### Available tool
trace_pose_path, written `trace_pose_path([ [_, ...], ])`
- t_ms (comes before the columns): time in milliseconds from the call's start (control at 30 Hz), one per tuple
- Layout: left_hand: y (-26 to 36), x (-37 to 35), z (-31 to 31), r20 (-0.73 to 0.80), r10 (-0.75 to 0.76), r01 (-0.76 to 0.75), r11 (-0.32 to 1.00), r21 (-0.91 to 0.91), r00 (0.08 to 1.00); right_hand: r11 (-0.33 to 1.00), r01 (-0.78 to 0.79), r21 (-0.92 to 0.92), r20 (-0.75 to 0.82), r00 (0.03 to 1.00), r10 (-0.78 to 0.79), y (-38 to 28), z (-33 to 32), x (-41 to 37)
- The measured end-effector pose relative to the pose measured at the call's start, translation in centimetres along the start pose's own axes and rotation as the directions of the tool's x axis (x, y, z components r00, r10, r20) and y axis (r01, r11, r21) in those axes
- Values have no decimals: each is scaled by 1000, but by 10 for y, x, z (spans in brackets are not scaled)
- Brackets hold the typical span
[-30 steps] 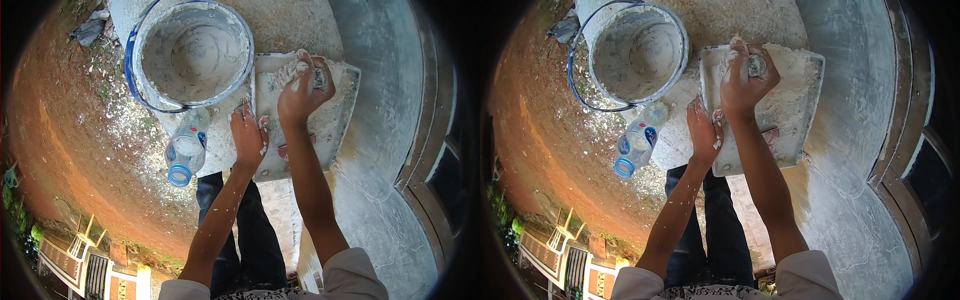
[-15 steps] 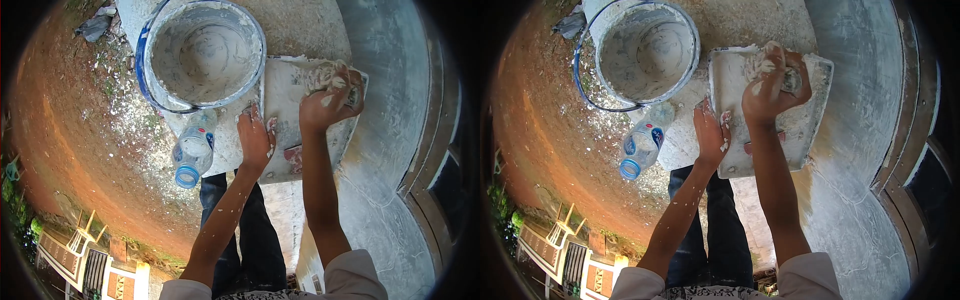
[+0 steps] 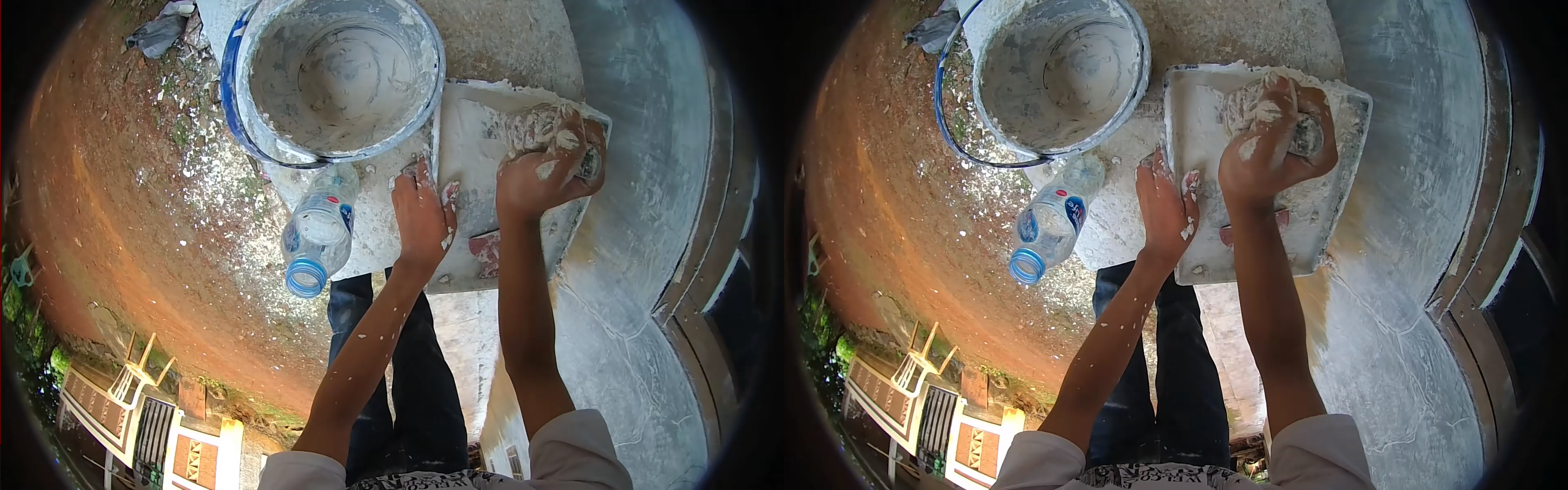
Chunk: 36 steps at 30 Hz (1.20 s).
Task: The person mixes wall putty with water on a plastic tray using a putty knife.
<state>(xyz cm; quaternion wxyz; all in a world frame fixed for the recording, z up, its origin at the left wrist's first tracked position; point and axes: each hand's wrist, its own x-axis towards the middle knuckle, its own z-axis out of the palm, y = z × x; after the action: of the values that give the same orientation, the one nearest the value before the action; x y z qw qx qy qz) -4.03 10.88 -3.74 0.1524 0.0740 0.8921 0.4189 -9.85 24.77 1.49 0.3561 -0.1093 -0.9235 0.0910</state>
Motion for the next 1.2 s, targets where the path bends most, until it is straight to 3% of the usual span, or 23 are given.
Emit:
trace_pose_path([
  [33,4,-2,4,-15,23,-23,1000,-2,1000,980,-91,177,3,996,92,2,4,-3],
  [167,2,-1,8,-26,9,-9,1000,-5,1000,983,9,184,-33,999,-3,6,17,-15],
  [233,-1,-3,3,-41,64,-63,998,29,997,979,81,-185,-54,994,-92,2,1,-3],
  [267,1,-1,3,-25,31,-31,1000,1,999,999,-54,2,11,998,54,-6,0,4],
  [300,4,-2,4,-3,4,-4,999,-32,1000,999,-52,-12,14,999,52,-5,4,-1],
  [333,3,-2,7,-40,26,-26,1000,5,999,981,-64,182,-29,997,70,0,15,-7],
  [367,4,0,9,-45,35,-35,999,4,998,922,-64,382,-70,993,98,0,25,-12],
  [400,4,0,6,-23,44,-43,999,11,999,698,-260,667,-65,913,403,-8,30,-14],
  [433,4,-3,3,9,46,-46,999,17,999,691,-267,672,-59,910,410,-9,29,-16],
  [533,5,-4,1,-6,32,-32,999,-7,999,814,-254,522,-54,943,328,4,16,-14],
  [633,4,-1,4,-17,33,-33,999,-8,999,967,-4,255,-86,996,27,6,15,5],
  [667,5,-2,5,-19,31,-31,999,11,999,998,-17,62,-106,994,23,0,5,12],
  [767,8,-6,2,2,52,-52,999,3,999,990,65,123,-106,993,-52,19,37,-16],
  [800,8,-6,5,-5,39,-39,999,-6,999,894,-23,448,-184,976,118,15,47,-14],
  [833,5,-3,6,-21,24,-24,1000,-6,1000,892,-14,452,-193,975,113,17,46,-9],
  [900,-1,-3,7,-62,52,-52,999,-2,997,976,140,164,-289,953,-88,18,27,1],
  [933,1,-2,5,-39,36,-36,999,-6,999,987,75,-139,-58,995,-84,15,8,3],
  [967,5,-3,3,-5,24,-24,1000,-14,1000,987,79,-141,-45,995,-86,22,13,-6],
  [1033,6,-5,7,-24,29,-29,1000,-8,999,939,33,343,-62,998,-13,37,33,-17],
  [1067,4,-3,8,-33,48,-48,999,3,998,924,50,378,-177,984,19,43,35,-15],
  [1100,3,-3,5,-38,57,-56,998,16,998,920,49,388,-177,984,22,42,33,-10],
  [1167,2,-6,3,-11,34,-34,999,19,999,977,197,-80,-161,965,-208,42,19,-5],
  [1200,3,-8,2,-8,32,-32,999,-5,999,980,143,-136,-130,978,-160,35,25,-13],
])
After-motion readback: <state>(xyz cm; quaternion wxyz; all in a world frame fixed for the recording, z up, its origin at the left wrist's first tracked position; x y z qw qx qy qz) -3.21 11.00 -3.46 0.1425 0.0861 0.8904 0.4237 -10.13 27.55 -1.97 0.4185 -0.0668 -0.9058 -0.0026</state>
